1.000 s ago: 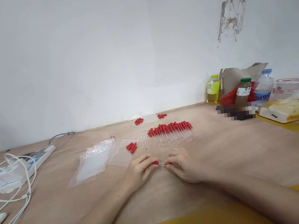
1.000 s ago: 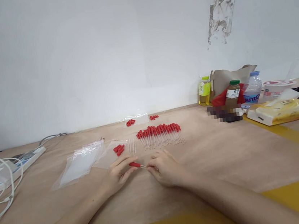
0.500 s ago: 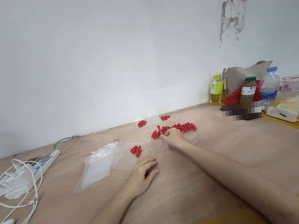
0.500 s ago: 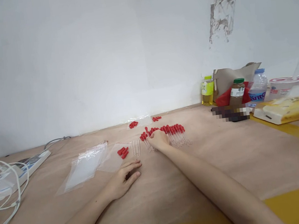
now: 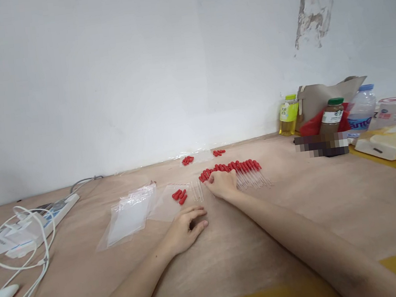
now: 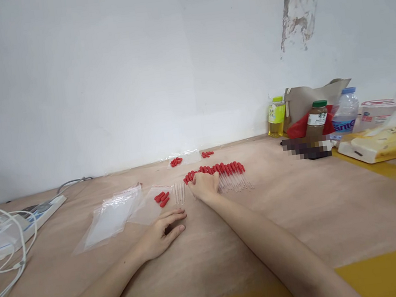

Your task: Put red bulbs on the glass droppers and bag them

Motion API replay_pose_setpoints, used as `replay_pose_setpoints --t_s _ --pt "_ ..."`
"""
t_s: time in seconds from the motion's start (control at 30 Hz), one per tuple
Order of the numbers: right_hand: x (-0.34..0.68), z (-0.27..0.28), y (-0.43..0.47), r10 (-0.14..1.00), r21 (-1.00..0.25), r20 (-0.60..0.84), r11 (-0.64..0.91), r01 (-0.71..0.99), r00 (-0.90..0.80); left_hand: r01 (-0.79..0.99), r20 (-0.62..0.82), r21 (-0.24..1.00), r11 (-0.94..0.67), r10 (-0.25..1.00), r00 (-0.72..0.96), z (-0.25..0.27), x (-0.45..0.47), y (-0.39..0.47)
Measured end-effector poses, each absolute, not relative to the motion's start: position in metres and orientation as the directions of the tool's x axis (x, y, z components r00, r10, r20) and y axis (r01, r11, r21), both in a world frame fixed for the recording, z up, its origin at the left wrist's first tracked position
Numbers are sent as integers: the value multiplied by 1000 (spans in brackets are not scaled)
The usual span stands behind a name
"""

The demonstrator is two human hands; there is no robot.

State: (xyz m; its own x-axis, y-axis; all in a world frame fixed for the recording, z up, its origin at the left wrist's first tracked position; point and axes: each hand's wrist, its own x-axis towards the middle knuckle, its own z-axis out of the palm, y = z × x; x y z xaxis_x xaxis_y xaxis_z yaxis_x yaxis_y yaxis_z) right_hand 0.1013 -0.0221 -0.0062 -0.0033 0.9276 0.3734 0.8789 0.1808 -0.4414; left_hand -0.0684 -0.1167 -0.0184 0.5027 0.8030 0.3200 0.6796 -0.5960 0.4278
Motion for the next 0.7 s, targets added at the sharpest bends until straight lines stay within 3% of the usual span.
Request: replay_pose_setpoints --t_s 0.17,0.23,0.5,0.7 --pt "76 -5 -23 951 -347 292 204 915 -101 838 555 382 -389 822 128 -13 -86 -94" --pt "69 -3 -20 969 -353 236 154 923 -71 868 550 393 -302 834 41 -14 -95 -82" --pt "53 8 -11 996 -369 89 56 928 -25 871 488 396 -291 870 69 -25 -100 -65" --pt "69 17 -26 988 -390 105 144 909 -112 844 504 389 -370 852 141 -16 -86 -90"
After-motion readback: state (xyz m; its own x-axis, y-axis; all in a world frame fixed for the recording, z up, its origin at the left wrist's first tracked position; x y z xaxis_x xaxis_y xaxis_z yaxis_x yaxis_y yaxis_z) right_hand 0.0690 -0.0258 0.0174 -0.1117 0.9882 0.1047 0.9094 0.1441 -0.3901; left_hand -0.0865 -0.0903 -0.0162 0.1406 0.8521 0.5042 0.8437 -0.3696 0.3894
